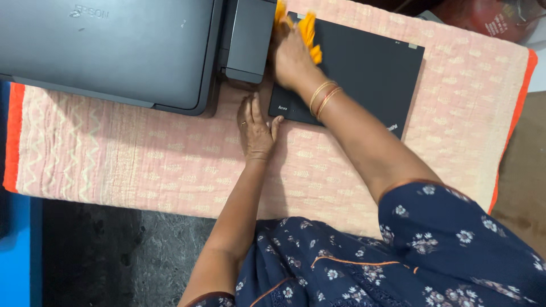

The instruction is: The person wipes a printer with a yellow cloth, then places a sheet of paper into the printer's scanner. They then wipe a laptop with the same cloth, cleaning the lid, screen, and keyboard area.

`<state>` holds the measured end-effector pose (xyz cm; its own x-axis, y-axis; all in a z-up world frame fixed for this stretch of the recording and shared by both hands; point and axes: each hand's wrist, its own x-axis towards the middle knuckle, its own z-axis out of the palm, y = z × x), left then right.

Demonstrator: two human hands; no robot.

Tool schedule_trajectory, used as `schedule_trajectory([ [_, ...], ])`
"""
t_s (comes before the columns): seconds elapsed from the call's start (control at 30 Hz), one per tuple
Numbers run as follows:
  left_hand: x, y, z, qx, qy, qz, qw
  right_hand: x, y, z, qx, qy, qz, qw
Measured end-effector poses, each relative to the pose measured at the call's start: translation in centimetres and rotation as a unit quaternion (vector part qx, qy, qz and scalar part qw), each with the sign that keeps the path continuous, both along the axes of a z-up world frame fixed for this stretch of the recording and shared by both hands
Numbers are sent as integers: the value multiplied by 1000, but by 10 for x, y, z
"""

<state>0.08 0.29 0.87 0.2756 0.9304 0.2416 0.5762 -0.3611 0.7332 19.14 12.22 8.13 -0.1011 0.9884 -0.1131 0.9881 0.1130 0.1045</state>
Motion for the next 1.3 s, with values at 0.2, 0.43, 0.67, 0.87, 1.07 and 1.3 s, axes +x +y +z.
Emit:
schedule_trajectory([
  [0.2,-2,4,-19,27,39,15,999,-65,-104,19,-17,249,58,967],
  [0.43,-2,2,-7,7,1,-29,1000,-37,-71,22,299,597,-259,698],
  [0.67,-3,6,23,11,166,-38,985,-23,37,-5,183,859,-218,425],
  [0.87,-4,9,18,2,184,-55,981,-64,-8,-44,161,796,-380,444],
  [1.07,0,12,27,-78,331,-80,937,-56,-75,-17,-14,639,-291,712],
  [1.3,-2,8,26,0,183,-44,982,-9,-10,86,302,407,-95,857],
])
